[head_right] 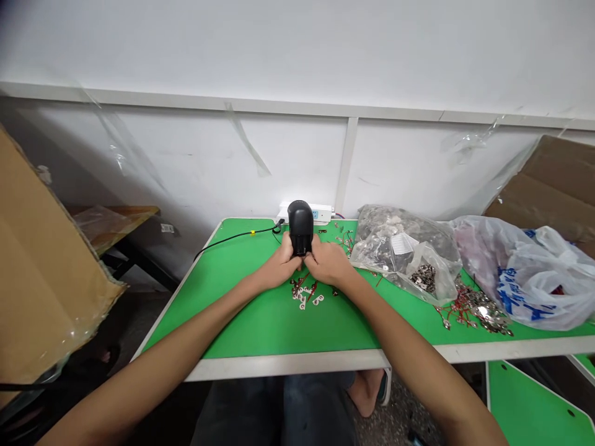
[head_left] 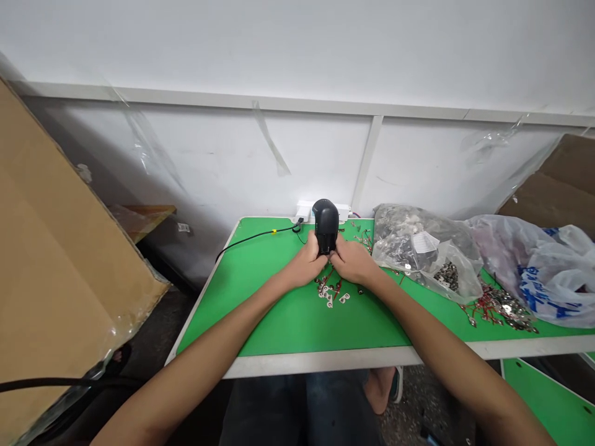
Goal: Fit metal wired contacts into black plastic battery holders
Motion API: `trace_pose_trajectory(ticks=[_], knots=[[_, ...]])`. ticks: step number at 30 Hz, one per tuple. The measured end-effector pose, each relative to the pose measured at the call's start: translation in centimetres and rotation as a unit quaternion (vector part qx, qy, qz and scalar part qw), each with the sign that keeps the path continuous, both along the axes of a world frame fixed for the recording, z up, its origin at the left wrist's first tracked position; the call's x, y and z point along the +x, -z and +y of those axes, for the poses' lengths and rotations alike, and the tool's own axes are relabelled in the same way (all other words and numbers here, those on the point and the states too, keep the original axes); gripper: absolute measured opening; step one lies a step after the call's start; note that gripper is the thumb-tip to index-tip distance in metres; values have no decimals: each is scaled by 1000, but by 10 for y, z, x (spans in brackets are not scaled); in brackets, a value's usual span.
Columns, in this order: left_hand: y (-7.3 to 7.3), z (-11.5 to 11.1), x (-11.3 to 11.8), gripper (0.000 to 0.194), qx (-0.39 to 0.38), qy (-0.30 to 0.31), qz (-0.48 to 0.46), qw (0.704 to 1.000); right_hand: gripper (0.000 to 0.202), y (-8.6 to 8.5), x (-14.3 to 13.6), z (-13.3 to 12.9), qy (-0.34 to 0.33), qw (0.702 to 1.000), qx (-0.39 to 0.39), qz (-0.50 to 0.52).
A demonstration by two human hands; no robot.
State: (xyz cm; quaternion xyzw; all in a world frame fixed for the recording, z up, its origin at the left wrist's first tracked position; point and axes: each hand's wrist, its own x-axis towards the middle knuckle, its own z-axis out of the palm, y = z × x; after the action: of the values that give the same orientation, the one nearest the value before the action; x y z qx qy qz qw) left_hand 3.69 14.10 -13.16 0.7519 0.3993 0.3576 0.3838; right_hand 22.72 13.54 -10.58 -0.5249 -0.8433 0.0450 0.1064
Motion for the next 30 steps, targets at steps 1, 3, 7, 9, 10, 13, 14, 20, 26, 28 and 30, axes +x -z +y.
trace_pose_trajectory(ticks=[1, 3, 7, 9, 10, 13, 14, 20, 26, 28, 30], knots=[[1, 0, 1, 36, -11, 14, -24, 1000, 44, 0, 2, 1, -7, 1000, 1, 7], [1, 3, 3, 34, -44, 46, -86, 994, 43, -1, 6, 3, -19, 999, -5, 25], [1, 10, 8, 40, -134, 72, -188, 970, 42, -3, 10, 4, -26, 997, -27, 73], [0, 14, 9, 46, -167, 67, -217, 959, 45, -4, 13, 5, -24, 994, -33, 106], [-1, 16, 9, 48, -177, 59, -230, 955, 48, -4, 15, 7, -21, 991, -34, 124], [-4, 20, 6, 48, -178, 19, -267, 947, 56, -6, 24, 14, -17, 983, -28, 179], [-5, 21, 5, 49, -172, 5, -279, 945, 55, -6, 29, 17, -18, 980, -28, 195], [-9, 23, -1, 52, -161, -47, -330, 929, 23, -6, 47, 31, -94, 966, -85, 225], [-8, 21, 3, 58, -153, -66, -335, 927, 12, -7, 46, 29, -156, 968, -115, 157], [-6, 21, 4, 60, -147, -67, -336, 928, 11, -8, 46, 26, -161, 968, -117, 152], [-4, 21, 5, 63, -143, -70, -337, 928, 12, -8, 46, 22, -156, 972, -112, 135]])
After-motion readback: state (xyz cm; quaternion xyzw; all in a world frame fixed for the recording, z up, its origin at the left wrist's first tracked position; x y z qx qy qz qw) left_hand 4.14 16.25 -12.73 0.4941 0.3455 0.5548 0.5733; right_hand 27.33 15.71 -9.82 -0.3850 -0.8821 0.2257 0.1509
